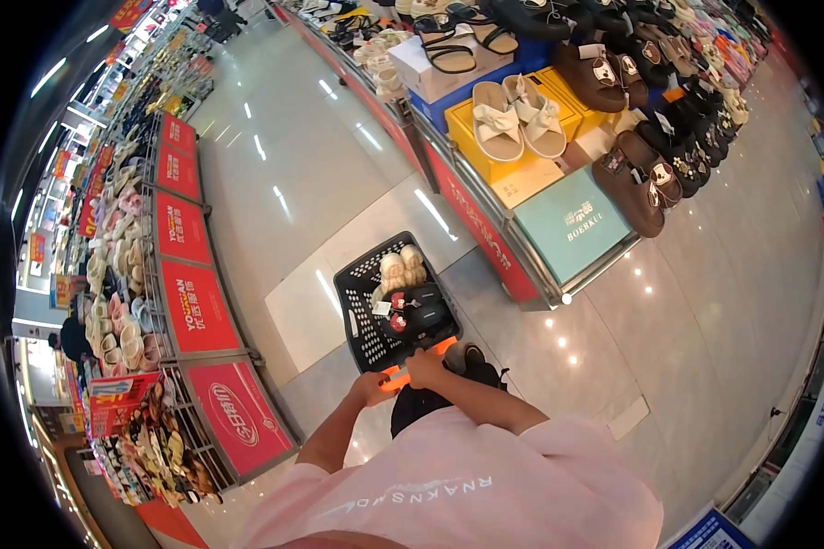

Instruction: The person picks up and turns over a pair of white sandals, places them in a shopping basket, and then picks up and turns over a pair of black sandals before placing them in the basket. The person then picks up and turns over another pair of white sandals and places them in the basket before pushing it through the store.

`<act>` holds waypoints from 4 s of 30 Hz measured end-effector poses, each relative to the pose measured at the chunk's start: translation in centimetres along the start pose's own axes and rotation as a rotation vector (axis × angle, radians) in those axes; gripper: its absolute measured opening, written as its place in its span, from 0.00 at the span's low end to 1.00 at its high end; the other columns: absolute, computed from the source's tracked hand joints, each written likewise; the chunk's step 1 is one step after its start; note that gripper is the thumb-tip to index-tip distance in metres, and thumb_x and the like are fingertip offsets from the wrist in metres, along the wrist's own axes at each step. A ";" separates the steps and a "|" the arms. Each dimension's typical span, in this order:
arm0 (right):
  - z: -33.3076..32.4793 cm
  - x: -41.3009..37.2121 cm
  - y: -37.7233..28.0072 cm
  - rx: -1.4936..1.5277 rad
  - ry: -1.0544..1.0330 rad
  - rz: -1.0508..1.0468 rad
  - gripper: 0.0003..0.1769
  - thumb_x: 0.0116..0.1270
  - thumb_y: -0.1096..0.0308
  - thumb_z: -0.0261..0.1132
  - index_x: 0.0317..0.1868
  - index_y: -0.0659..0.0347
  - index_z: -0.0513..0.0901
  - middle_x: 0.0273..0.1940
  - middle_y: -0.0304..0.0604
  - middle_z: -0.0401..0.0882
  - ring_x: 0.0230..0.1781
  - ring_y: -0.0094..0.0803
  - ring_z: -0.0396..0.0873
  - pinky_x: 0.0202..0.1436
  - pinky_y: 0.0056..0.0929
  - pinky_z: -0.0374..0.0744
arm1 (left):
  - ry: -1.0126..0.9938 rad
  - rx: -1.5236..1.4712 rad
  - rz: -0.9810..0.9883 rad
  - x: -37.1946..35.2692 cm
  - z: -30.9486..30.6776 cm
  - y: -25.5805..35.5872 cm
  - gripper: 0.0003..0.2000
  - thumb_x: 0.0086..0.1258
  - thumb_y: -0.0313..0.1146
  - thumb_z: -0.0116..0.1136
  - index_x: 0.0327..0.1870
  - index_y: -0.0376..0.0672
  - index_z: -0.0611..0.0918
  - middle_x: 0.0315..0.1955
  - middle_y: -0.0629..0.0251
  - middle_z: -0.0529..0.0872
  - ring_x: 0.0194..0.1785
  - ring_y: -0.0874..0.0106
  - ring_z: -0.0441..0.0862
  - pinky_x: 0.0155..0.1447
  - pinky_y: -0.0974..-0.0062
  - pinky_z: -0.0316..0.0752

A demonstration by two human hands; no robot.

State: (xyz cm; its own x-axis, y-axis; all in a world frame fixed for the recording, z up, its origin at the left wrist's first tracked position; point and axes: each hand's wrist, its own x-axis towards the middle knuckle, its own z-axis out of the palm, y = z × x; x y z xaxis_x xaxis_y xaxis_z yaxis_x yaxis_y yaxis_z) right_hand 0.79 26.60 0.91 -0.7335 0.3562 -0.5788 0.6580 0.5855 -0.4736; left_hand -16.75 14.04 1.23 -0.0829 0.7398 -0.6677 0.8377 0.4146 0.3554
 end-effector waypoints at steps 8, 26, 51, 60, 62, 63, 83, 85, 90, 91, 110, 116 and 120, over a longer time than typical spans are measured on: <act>-2.1 3.3 6.4 0.496 0.161 -0.222 0.21 0.54 0.60 0.72 0.46 0.61 0.82 0.40 0.50 0.84 0.41 0.44 0.84 0.45 0.40 0.81 | 0.051 -0.105 0.053 2.9 -3.8 -2.6 0.26 0.50 0.59 0.69 0.36 0.43 0.86 0.31 0.56 0.88 0.39 0.56 0.86 0.44 0.63 0.79; -20.4 -5.0 13.0 0.703 0.831 0.277 0.15 0.69 0.63 0.66 0.51 0.63 0.81 0.41 0.40 0.83 0.42 0.26 0.79 0.47 0.26 0.79 | 0.139 -0.157 0.248 9.5 -13.3 -6.9 0.20 0.53 0.53 0.71 0.35 0.45 0.86 0.27 0.58 0.87 0.35 0.58 0.86 0.40 0.64 0.79; -51.1 0.3 28.7 0.036 1.137 0.160 0.09 0.60 0.71 0.66 0.43 0.56 0.85 0.41 0.44 0.82 0.45 0.45 0.79 0.50 0.46 0.75 | 0.656 -0.322 0.363 18.3 -25.6 16.5 0.14 0.63 0.37 0.69 0.46 0.40 0.82 0.35 0.61 0.85 0.39 0.63 0.83 0.45 0.68 0.77; -47.7 -3.8 30.0 0.061 1.287 -0.108 0.10 0.53 0.76 0.70 0.33 0.50 0.90 0.53 0.36 0.78 0.56 0.39 0.75 0.56 0.37 0.74 | 0.657 -0.730 0.551 25.0 -35.1 36.7 0.11 0.68 0.33 0.63 0.47 0.38 0.81 0.40 0.61 0.83 0.44 0.67 0.80 0.49 0.71 0.75; -47.3 -4.0 30.2 0.093 1.314 -0.123 0.12 0.49 0.77 0.71 0.33 0.48 0.91 0.52 0.35 0.78 0.55 0.39 0.75 0.56 0.36 0.73 | 0.733 -0.535 0.673 27.5 -36.5 39.3 0.15 0.66 0.36 0.65 0.51 0.40 0.81 0.46 0.59 0.82 0.53 0.60 0.77 0.57 0.64 0.71; -46.9 -3.9 30.4 0.111 1.331 -0.138 0.13 0.49 0.77 0.71 0.34 0.48 0.91 0.51 0.35 0.78 0.55 0.39 0.75 0.55 0.36 0.73 | 0.731 -0.449 0.668 28.7 -36.8 40.3 0.16 0.66 0.38 0.66 0.51 0.41 0.81 0.48 0.59 0.81 0.55 0.60 0.75 0.60 0.63 0.70; -45.8 -5.7 29.2 0.147 1.137 0.037 0.21 0.57 0.61 0.74 0.51 0.52 0.80 0.55 0.44 0.75 0.68 0.47 0.67 0.67 0.52 0.63 | 0.734 -0.156 0.679 33.0 -34.8 41.3 0.13 0.67 0.42 0.63 0.43 0.42 0.86 0.53 0.65 0.79 0.69 0.54 0.63 0.71 0.56 0.57; -46.0 -5.7 28.6 0.114 1.091 0.021 0.22 0.57 0.55 0.73 0.51 0.51 0.81 0.56 0.46 0.75 0.69 0.48 0.64 0.68 0.55 0.62 | 0.670 -0.219 0.716 33.2 -35.0 40.6 0.13 0.70 0.40 0.58 0.45 0.40 0.84 0.55 0.63 0.78 0.70 0.53 0.61 0.72 0.56 0.55; -45.2 -4.0 27.8 -0.018 1.052 0.047 0.23 0.54 0.48 0.74 0.47 0.50 0.84 0.58 0.52 0.71 0.70 0.54 0.59 0.67 0.63 0.62 | 0.588 -0.513 0.696 33.3 -35.2 41.0 0.15 0.77 0.33 0.45 0.52 0.32 0.80 0.59 0.54 0.75 0.67 0.56 0.65 0.73 0.63 0.55; -45.3 -3.8 27.5 -0.021 1.023 0.080 0.23 0.51 0.48 0.76 0.43 0.51 0.86 0.57 0.54 0.70 0.70 0.55 0.57 0.65 0.67 0.63 | 0.602 -0.518 0.700 33.2 -35.0 40.9 0.15 0.78 0.34 0.45 0.53 0.32 0.79 0.61 0.51 0.74 0.67 0.57 0.66 0.73 0.65 0.57; -40.9 -19.9 23.0 1.054 0.999 -0.121 0.35 0.49 0.60 0.81 0.56 0.64 0.80 0.49 0.40 0.80 0.56 0.32 0.72 0.62 0.33 0.70 | 0.315 -1.084 0.895 28.0 -34.7 41.1 0.27 0.79 0.46 0.47 0.71 0.39 0.62 0.64 0.55 0.70 0.68 0.65 0.68 0.72 0.64 0.62; -28.2 -23.7 21.2 2.030 1.610 -0.259 0.33 0.67 0.60 0.66 0.69 0.64 0.70 0.63 0.48 0.75 0.63 0.36 0.75 0.67 0.39 0.73 | -0.584 -1.228 1.038 26.5 -32.7 48.1 0.27 0.75 0.49 0.55 0.65 0.36 0.72 0.57 0.60 0.78 0.59 0.73 0.74 0.64 0.75 0.68; -24.0 -22.9 20.0 2.115 1.950 -0.327 0.33 0.67 0.60 0.66 0.69 0.63 0.70 0.62 0.48 0.75 0.62 0.35 0.76 0.66 0.39 0.74 | -0.567 -1.046 1.050 24.8 -31.1 50.7 0.20 0.77 0.44 0.54 0.58 0.36 0.78 0.43 0.67 0.85 0.46 0.80 0.79 0.53 0.81 0.72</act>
State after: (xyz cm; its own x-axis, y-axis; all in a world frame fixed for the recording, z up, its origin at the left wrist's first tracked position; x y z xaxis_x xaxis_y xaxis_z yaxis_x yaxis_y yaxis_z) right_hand 26.68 47.65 20.68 0.5043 0.8181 -0.2762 -0.7766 0.2898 -0.5595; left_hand 6.89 69.89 23.00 0.6728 0.7341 0.0922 -0.3553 0.2113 0.9106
